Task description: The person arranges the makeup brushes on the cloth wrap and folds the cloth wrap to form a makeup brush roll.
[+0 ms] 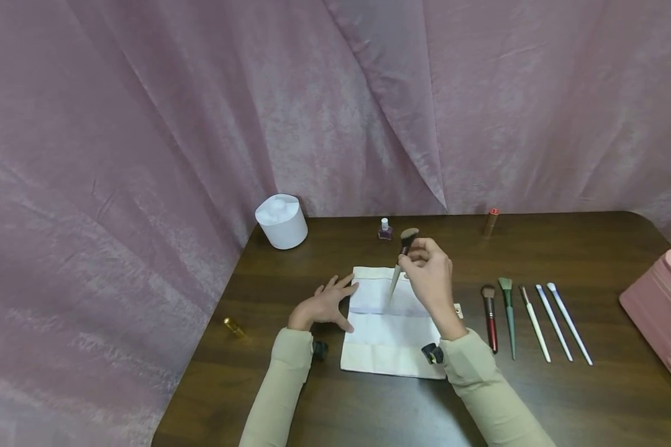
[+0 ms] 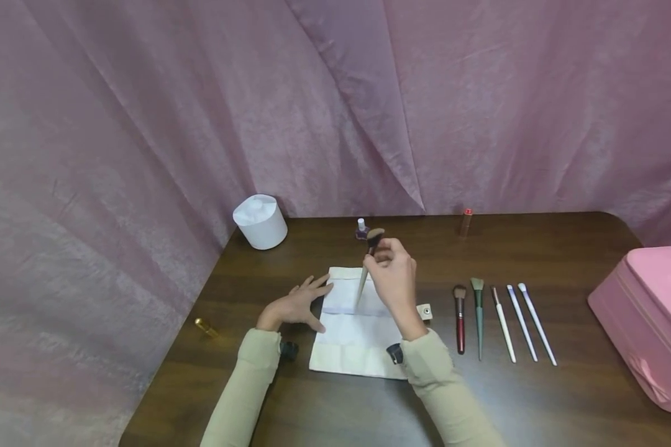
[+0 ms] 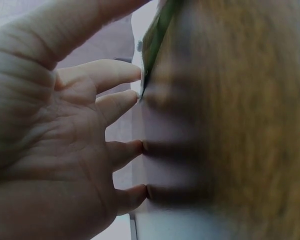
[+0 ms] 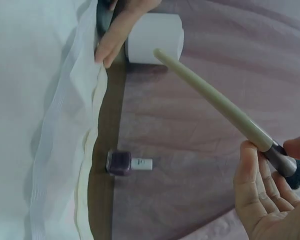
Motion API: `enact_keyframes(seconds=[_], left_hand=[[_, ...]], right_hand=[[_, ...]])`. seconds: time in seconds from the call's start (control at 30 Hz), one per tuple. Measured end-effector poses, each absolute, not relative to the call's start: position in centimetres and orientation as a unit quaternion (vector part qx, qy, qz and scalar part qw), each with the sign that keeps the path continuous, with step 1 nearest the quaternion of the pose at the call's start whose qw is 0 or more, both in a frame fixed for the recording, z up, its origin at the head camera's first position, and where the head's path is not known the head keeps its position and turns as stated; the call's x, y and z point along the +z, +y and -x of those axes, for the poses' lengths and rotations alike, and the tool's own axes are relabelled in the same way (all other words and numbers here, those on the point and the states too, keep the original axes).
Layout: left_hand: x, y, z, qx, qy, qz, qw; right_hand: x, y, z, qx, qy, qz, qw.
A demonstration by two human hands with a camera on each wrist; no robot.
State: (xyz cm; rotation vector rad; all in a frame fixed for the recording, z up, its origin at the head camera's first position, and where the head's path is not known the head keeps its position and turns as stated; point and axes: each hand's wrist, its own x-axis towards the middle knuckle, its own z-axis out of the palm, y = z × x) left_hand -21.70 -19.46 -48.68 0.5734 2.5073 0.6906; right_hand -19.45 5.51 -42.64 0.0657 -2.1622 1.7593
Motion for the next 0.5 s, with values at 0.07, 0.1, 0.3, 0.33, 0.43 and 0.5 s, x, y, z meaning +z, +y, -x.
enact_keyframes(seconds=[0.07,0.1,0.3,0.33,0.43,0.5], left_hand=[[-48.7,-19.5,21.8,0.249,0.916,-0.209,0.236],[-48.7,-19.5,21.8,0.247,0.917,-0.207,0.236],[-48.7,-19.4,21.8,0.243,0.918,-0.203,0.238],[-48.6,-19.4,21.8,0.242,0.918,-0.203,0.238],[-48.6,-19.3,21.7,0.239,0.92,-0.201,0.239],[-48.6,-19.3,21.7,0.237,0.921,-0.198,0.239]], right_hand=[[-42.8,5.1,19.7,0.637,-0.749,-0.027,0.178],[-42.9,4.9,19.8,0.645,-0.743,-0.029,0.177],[-43.6,3.9,20.1,0.67,-0.721,-0.024,0.173],[-43.7,3.8,20.2,0.674,-0.718,-0.023,0.174],[-44.0,3.6,20.3,0.685,-0.708,-0.021,0.173],[-44.3,3.5,20.4,0.689,-0.706,-0.018,0.166]])
